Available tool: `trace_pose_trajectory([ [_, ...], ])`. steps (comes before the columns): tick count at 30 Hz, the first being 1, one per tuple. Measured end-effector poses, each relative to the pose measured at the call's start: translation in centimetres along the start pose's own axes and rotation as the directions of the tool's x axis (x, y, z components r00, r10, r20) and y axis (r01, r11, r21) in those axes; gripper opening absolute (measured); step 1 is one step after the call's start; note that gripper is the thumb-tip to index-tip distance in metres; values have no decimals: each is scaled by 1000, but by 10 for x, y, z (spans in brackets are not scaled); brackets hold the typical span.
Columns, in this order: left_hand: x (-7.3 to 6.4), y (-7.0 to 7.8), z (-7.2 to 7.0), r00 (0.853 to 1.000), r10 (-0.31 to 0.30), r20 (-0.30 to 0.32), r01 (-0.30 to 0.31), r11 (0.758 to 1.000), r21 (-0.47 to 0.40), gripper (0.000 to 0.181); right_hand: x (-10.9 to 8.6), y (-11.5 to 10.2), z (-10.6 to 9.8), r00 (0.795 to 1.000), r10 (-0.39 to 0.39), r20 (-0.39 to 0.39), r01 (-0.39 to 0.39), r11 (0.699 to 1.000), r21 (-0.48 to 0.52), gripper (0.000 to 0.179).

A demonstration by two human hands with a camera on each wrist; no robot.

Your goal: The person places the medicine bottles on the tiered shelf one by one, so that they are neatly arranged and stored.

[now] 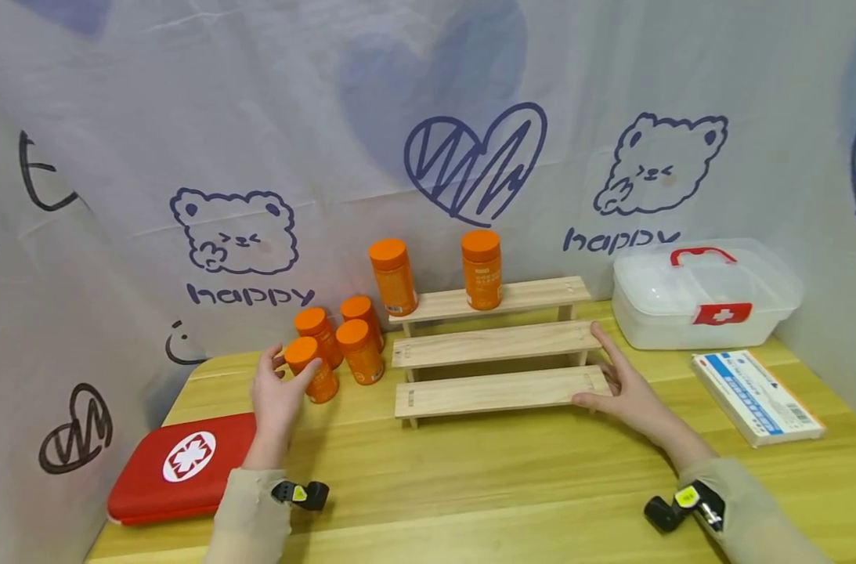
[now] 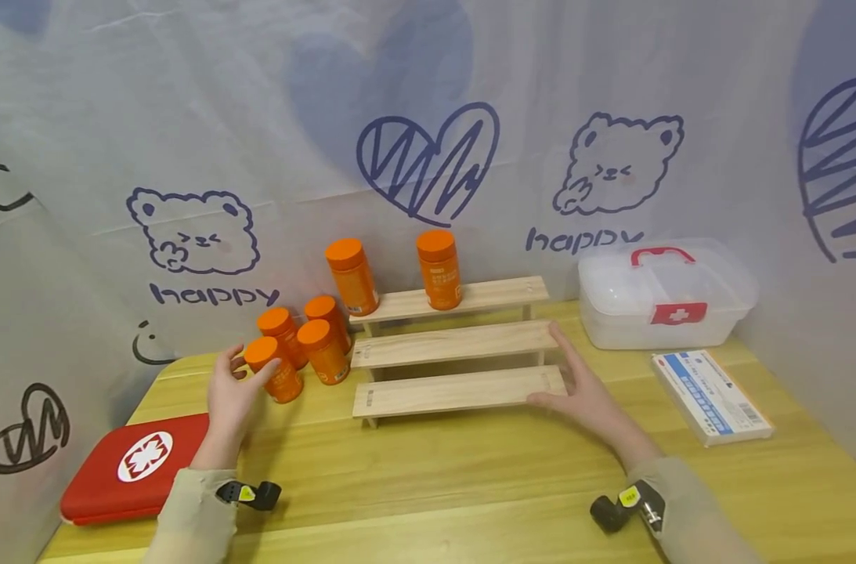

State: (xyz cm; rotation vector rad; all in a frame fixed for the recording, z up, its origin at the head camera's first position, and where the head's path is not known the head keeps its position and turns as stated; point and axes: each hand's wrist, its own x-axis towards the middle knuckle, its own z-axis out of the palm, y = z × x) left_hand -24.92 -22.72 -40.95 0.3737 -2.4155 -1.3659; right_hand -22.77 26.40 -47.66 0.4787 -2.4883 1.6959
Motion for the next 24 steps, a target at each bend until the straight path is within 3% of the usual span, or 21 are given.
trace_pose_trajectory([
  [12, 2, -10, 10, 1000, 22, -10, -22, 997, -69, 69, 0, 1, -1, 1000, -12, 4, 12, 1000, 19, 107],
  [24, 2, -15, 11, 999, 24, -34, -27, 997, -71, 63, 0, 3, 0, 1000, -12, 5, 12, 1000, 20, 108],
])
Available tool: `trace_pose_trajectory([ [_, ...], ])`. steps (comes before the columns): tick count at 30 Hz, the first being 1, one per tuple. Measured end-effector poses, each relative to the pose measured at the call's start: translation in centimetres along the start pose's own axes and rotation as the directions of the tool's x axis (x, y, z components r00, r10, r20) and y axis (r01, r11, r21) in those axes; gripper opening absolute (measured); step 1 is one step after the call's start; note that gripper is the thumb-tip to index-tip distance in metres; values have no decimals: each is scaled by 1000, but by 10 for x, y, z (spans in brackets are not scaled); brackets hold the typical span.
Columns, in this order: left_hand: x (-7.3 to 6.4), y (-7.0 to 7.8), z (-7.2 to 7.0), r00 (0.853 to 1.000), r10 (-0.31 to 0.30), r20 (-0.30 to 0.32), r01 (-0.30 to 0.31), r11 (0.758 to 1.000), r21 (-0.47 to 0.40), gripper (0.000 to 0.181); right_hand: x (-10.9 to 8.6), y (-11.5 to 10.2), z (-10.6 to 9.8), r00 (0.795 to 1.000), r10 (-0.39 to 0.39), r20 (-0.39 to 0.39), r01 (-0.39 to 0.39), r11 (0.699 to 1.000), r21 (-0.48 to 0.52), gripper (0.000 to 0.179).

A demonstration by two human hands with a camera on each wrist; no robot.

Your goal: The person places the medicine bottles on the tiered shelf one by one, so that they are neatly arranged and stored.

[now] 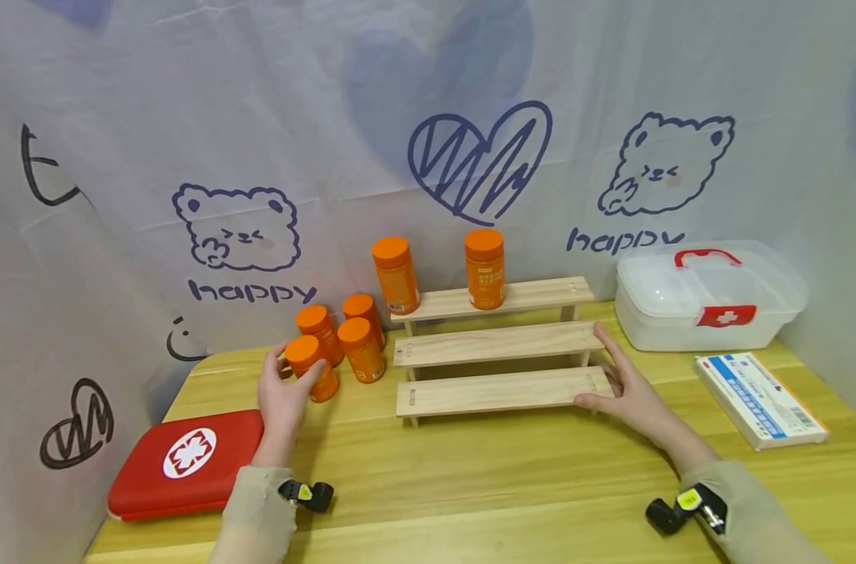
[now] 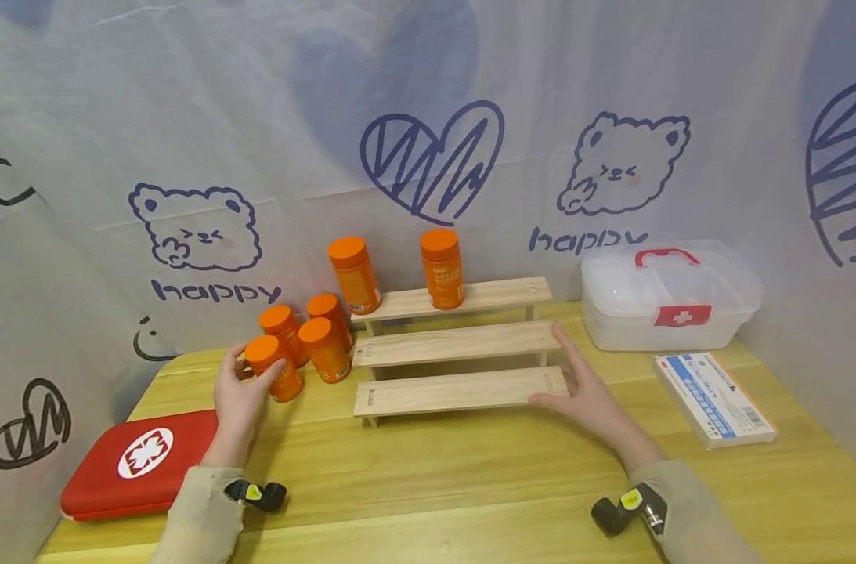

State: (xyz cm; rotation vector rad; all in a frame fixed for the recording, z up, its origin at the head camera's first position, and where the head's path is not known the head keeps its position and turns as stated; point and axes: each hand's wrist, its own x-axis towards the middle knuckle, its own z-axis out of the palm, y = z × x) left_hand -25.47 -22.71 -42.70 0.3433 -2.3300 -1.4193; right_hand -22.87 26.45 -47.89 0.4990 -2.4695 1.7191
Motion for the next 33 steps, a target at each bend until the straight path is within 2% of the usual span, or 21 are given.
trace_pose_trajectory([
  [8, -8, 14, -5, 996, 85, -40, -84, 996, 40, 61, -1, 2, 0, 1000, -4, 3, 4, 1000, 23, 107],
  [13, -14, 33, -10, 987, 154, -41, -154, 988, 14, 61, -1, 2, 0, 1000, -1, 5, 0, 999, 38, 107],
  [19, -27, 59, -14, 969, 246, -30, -247, 968, -40, 60, -1, 2, 1, 1000, -2, 8, 1, 999, 46, 107],
  [23, -41, 80, -13, 958, 285, 15, -282, 952, -120, 59, -1, 1, 0, 1000, 1, 4, -1, 999, 32, 107],
  [27, -55, 99, -8, 939, 331, 90, -308, 930, -202, 57, 0, 2, 0, 1000, 4, -1, -4, 1000, 15, 107],
  [33, -73, 128, 6, 906, 353, 232, -286, 917, -279, 56, 0, 3, 1, 1000, -1, -2, 1, 1000, 22, 107],
])
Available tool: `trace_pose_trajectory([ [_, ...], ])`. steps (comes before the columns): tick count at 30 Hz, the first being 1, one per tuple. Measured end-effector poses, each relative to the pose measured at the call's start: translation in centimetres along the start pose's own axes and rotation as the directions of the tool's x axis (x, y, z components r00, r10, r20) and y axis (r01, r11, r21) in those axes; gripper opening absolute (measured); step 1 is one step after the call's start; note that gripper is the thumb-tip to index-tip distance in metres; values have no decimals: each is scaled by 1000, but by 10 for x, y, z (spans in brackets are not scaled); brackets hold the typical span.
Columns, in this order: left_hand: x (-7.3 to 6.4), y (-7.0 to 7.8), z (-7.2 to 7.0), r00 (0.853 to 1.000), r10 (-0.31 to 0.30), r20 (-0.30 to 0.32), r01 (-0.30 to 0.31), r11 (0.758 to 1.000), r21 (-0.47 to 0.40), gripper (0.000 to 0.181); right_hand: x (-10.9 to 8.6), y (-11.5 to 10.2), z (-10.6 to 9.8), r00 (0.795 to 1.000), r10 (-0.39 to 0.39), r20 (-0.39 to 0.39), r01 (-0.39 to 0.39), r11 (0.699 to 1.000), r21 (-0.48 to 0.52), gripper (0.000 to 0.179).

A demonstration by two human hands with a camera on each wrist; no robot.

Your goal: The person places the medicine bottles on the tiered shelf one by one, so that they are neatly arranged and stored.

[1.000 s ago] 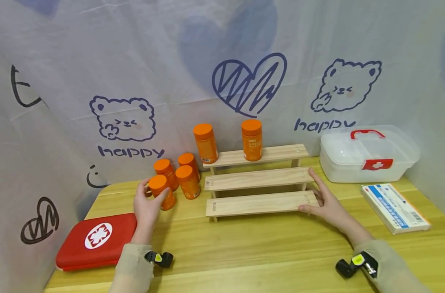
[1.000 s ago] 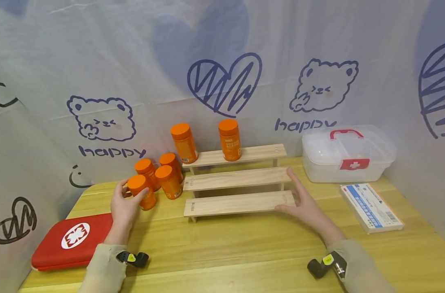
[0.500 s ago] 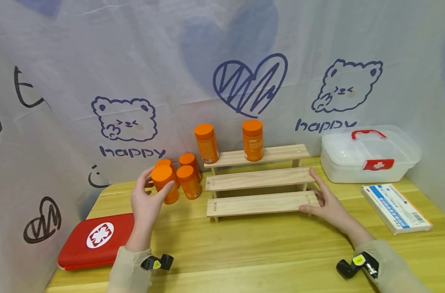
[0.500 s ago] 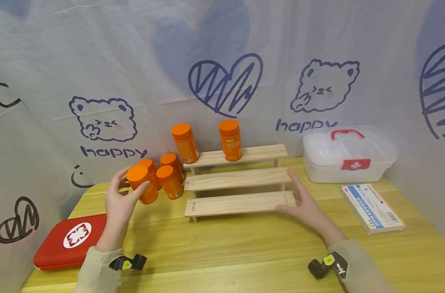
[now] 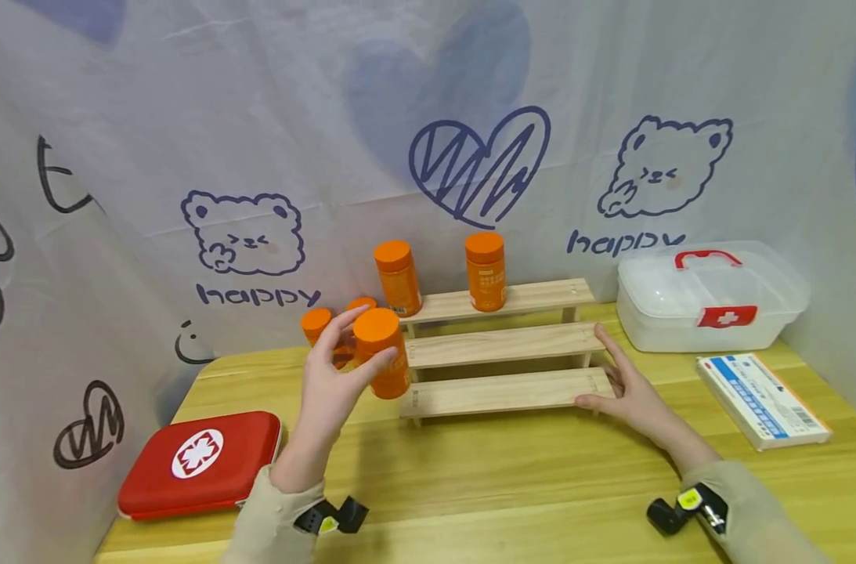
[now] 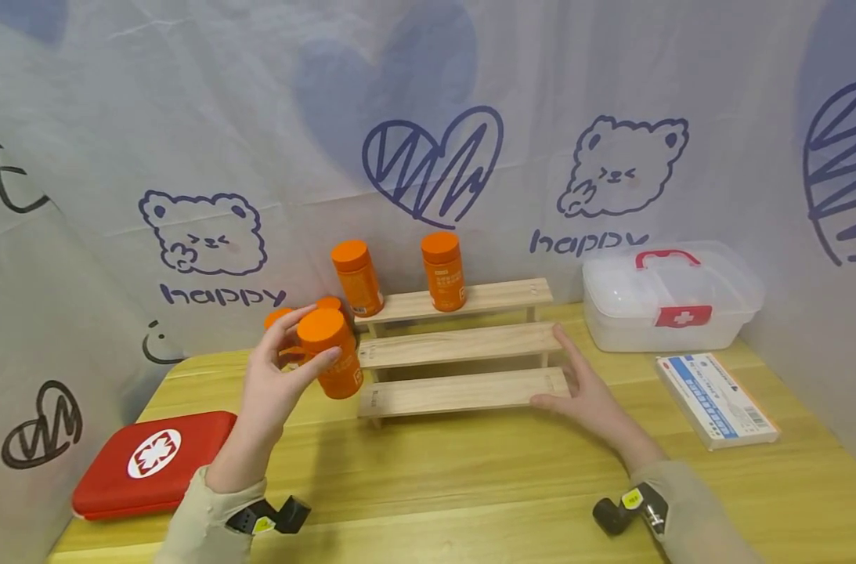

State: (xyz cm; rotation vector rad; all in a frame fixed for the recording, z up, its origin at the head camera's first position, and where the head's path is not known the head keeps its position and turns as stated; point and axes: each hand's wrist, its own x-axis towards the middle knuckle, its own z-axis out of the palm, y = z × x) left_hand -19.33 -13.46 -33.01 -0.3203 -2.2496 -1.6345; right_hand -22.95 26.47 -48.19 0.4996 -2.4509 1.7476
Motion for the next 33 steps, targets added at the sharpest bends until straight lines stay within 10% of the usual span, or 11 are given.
trace_pose_trajectory([
  [21, 30, 32, 116, 960, 34, 277, -15, 997, -74, 55, 0, 6, 6, 1000, 8, 16, -9, 999, 36, 106],
  [33, 81, 37, 191, 979, 93, 181, -96, 995, 7, 61, -2, 1, 0, 1000, 9, -2, -9, 1000, -23, 104],
])
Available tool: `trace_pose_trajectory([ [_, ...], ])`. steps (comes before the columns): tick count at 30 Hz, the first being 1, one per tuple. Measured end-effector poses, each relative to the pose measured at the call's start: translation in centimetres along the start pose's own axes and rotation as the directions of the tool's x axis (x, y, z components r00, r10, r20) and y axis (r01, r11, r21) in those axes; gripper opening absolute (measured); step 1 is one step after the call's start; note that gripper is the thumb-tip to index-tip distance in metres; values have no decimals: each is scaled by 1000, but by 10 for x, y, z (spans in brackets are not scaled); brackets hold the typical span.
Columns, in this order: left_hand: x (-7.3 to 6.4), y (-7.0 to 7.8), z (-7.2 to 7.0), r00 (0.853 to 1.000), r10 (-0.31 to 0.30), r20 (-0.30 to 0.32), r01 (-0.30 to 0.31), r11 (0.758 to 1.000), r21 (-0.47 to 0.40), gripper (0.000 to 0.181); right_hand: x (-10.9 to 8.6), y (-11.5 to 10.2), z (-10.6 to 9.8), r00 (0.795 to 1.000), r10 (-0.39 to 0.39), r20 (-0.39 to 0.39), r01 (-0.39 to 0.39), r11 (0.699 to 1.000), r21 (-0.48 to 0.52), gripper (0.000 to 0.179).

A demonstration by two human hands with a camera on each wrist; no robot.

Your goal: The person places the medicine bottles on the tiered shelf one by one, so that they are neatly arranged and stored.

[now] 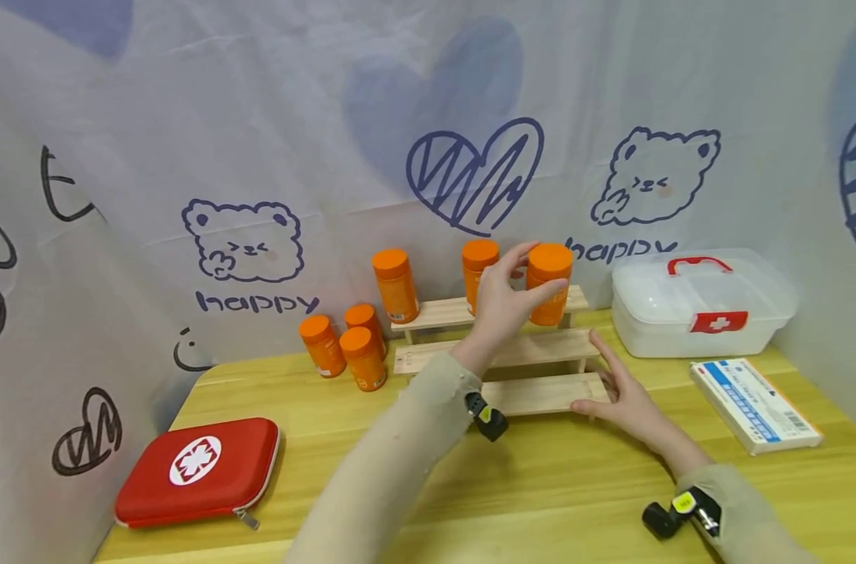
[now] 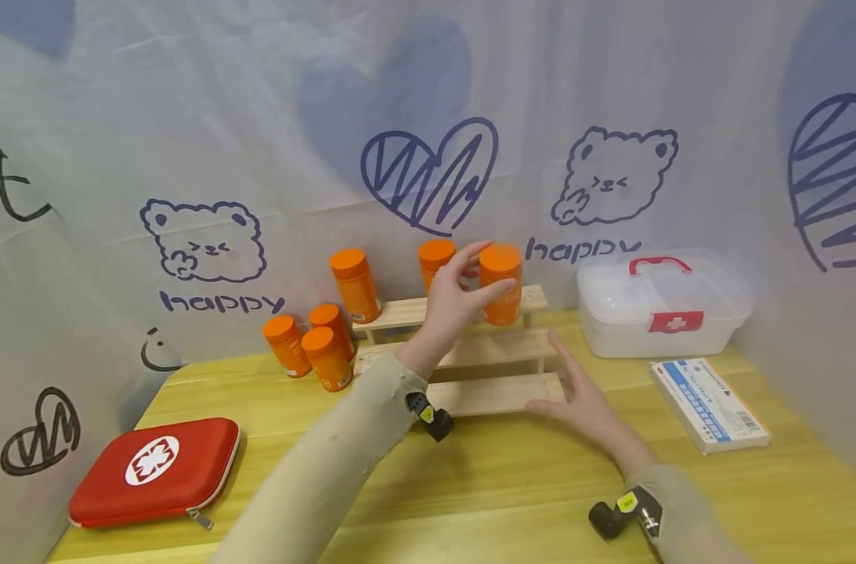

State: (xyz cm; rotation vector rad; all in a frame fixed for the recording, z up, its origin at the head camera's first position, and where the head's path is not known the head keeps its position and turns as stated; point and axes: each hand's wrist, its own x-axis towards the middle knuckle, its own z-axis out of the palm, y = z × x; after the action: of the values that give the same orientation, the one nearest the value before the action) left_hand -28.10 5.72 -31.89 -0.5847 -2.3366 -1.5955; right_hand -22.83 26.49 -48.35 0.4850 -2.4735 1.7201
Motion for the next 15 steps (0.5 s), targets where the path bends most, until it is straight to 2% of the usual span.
trace_pose_trajectory([
  [3, 7, 0, 18, 998, 47, -36, -44, 997, 66, 58, -2, 3, -2, 1000, 6, 7, -6, 1000, 13, 104],
  [5, 10, 3, 27, 997, 57, -59, -53, 996, 72, 58, -2, 5, -2, 1000, -1, 12, 1, 1000, 23, 104],
  [7, 11, 7, 34, 996, 38, -78, -34, 999, 42, 58, -2, 6, -3, 1000, -6, 9, 6, 1000, 22, 104],
  [11, 17, 10, 45, 995, -55, -81, 53, 998, -28, 60, 0, 7, -3, 1000, -16, -7, 16, 1000, 1, 104],
  [15, 28, 5, 54, 993, -79, -91, 78, 997, -13, 61, 2, 7, -2, 1000, -16, -10, 16, 1000, 12, 105],
])
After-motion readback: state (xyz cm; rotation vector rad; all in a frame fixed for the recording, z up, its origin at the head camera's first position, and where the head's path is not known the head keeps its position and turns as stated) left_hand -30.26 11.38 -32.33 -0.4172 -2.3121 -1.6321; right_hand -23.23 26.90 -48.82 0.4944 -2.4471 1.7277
